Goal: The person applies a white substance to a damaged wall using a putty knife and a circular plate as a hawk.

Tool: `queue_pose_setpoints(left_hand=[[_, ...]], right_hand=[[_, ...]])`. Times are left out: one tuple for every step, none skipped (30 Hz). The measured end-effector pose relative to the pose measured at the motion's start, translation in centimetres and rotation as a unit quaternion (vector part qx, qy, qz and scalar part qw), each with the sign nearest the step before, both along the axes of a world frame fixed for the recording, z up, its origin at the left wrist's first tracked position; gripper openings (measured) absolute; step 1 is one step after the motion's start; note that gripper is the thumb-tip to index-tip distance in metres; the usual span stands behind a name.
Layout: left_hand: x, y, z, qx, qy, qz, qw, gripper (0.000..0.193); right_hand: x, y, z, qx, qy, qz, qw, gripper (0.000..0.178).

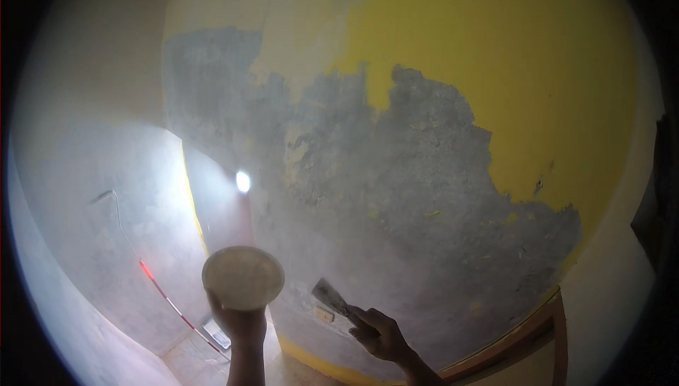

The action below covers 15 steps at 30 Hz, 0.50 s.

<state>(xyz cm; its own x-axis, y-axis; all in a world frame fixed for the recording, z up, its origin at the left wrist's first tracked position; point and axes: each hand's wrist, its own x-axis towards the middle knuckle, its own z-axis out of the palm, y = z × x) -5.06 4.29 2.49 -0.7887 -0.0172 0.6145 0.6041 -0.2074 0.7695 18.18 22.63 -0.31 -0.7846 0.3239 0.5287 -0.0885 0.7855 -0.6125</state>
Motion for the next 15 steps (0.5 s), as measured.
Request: queue_pose_setpoints(left_hand=[[0.1,-0.3,-0.8,-0.005,-0.012,-0.006,1.0,0.056],[-0.2,-0.4,-2.5,0.148,-0.132,-0.144,0.969,0.059],[-0.3,-0.6,-4.1,0.217,-0.187,-0.217,0.933,0.062],[-0.3,-0.9,-6.0,0.288,-0.248,-0.274,0.883,0.066],[-0.2,-0.8,-7.4,0.275,-0.25,-0.304,0.877,0.072],[0.0,-1.3,-8.8,0.276,-0.265,-0.334,0.862,0.073],[0.3,-1.6,-9.8,0.276,-0.28,-0.364,0.844,0.074],[0.4,-1.8,-10.4,0.274,-0.295,-0.401,0.823,0.075],[0.6,-2.1,-10.8,0.31,-0.318,-0.439,0.781,0.076],[1.2,-3.1,-10.0,0.34,-0.34,-0.465,0.743,0.077],[2.5,-3.1,-9.4,0.338,-0.334,-0.367,0.8,0.058],[3.3,-4.2,-8.6,0.319,-0.335,-0.38,0.801,0.058],[3.8,-5.4,-8.3,0.313,-0.386,-0.336,0.8,0.066],[4.1,-5.9,-7.7,0.305,-0.433,-0.289,0.797,0.075],[4.7,-6.0,-7.2,0.259,-0.419,-0.265,0.829,0.077]], right_hand=[[0.2,-0.3,-0.1,-0.006,0.002,0.001,1.0,0.056],[0.7,-0.9,-0.2,-0.107,-0.039,-0.007,0.993,0.056],[1.0,-1.3,-0.5,-0.207,-0.08,-0.014,0.975,0.057],[1.1,-1.5,-1.5,-0.21,-0.08,-0.014,0.974,0.057],[1.2,-1.7,-3.0,-0.261,-0.047,0.007,0.964,0.052],[1.3,-1.8,-4.3,-0.311,-0.013,0.028,0.95,0.047],[1.7,-1.6,-5.0,-0.314,-0.007,0.018,0.949,0.047],[2.5,-1.7,-5.5,-0.367,-0.048,0.034,0.928,0.039],[3.1,-1.9,-5.8,-0.419,-0.086,0.05,0.903,0.032],[3.2,-2.2,-6.4,-0.43,-0.073,0.039,0.899,0.032],[3.4,-2.4,-6.8,-0.452,-0.079,0.044,0.887,0.028],[3.4,-2.6,-7.2,-0.475,-0.081,0.054,0.875,0.024],[3.5,-2.7,-7.6,-0.486,-0.061,0.04,0.871,0.024],[3.6,-2.6,-7.9,-0.517,-0.044,0.045,0.854,0.025],[3.7,-2.8,-7.9,-0.546,-0.032,0.054,0.835,0.025]])
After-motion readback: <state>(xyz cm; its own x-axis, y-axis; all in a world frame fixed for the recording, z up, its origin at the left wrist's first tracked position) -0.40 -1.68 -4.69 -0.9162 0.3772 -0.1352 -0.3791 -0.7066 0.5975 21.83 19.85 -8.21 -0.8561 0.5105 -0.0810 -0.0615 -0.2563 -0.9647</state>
